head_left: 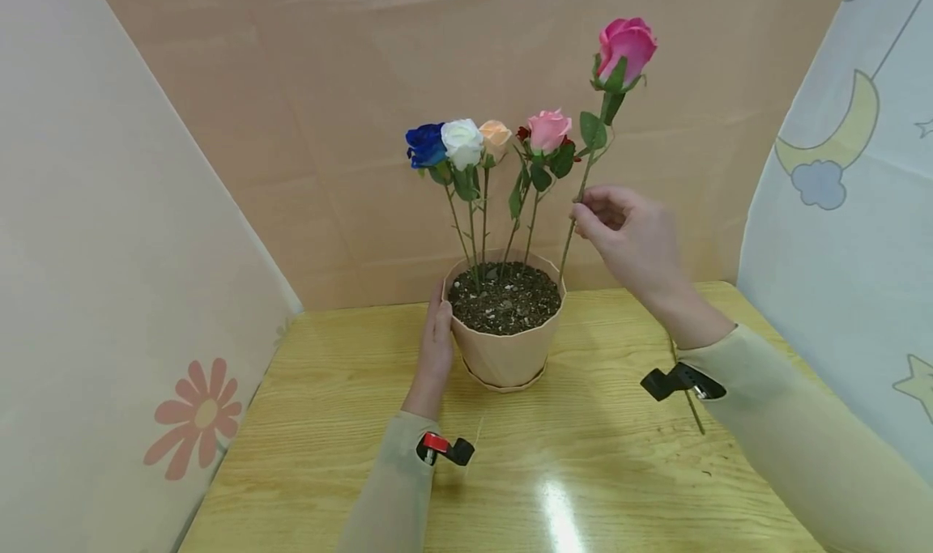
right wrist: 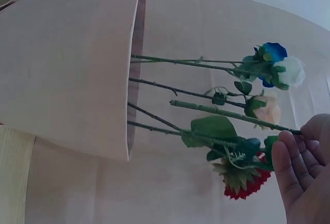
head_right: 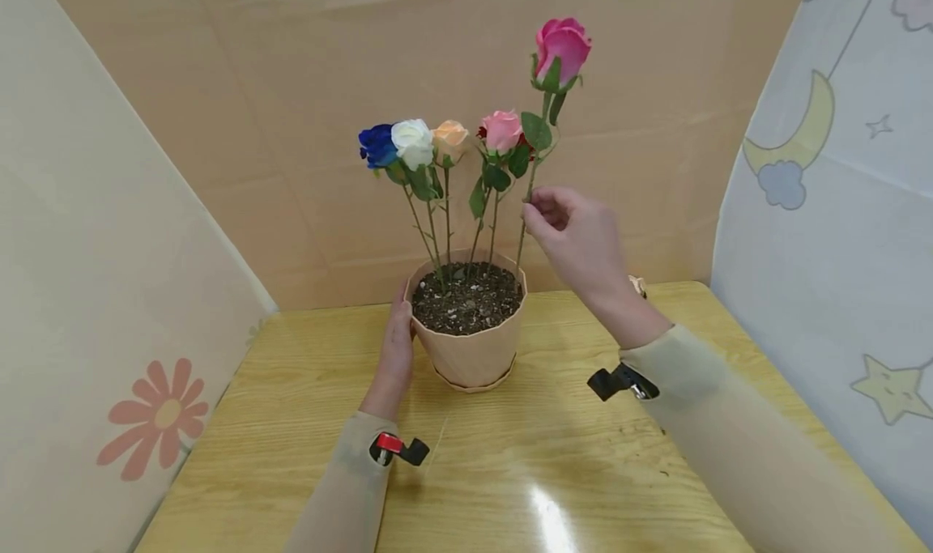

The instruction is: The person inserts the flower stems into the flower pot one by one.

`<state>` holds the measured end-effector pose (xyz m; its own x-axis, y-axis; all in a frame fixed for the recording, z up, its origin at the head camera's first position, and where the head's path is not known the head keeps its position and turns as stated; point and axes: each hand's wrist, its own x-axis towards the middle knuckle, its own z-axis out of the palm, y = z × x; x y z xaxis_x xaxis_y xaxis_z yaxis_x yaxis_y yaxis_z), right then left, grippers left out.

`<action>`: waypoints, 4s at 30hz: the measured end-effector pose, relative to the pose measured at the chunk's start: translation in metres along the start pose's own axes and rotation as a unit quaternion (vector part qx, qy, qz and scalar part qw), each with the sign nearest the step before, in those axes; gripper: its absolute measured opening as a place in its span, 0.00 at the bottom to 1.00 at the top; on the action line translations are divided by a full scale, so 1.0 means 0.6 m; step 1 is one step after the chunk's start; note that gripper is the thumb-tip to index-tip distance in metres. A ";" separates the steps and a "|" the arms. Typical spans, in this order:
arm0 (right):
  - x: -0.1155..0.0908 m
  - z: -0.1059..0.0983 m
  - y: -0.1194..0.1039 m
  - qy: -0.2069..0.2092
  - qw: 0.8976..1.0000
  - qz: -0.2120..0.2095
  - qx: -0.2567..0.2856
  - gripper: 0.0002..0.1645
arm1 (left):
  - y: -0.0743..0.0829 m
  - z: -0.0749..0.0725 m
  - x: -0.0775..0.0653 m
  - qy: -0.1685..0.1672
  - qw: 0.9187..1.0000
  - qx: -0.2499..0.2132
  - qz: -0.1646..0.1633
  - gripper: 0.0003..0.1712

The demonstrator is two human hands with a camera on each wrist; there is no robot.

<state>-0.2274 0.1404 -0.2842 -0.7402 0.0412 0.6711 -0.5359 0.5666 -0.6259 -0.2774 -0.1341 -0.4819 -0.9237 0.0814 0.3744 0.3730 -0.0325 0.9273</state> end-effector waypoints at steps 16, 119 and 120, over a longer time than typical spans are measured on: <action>0.015 0.102 0.021 -0.043 0.999 -0.004 -0.013 0.12 | -0.001 0.000 0.001 0.001 1.000 0.005 -0.004 0.35; -0.006 0.210 0.073 -0.094 0.989 -0.026 -0.115 0.16 | 0.002 0.003 -0.002 0.003 1.000 0.008 -0.004 0.35; -0.006 0.209 0.074 -0.090 0.989 -0.023 -0.111 0.17 | 0.003 0.003 -0.002 0.002 1.000 0.008 -0.004 0.35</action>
<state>-0.2992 0.0619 -0.3644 -0.7886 -0.1247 0.6021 -0.4828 0.7320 -0.4807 -0.2752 -0.1322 -0.4808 -0.9270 0.0778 0.3668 0.3667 -0.0157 0.9302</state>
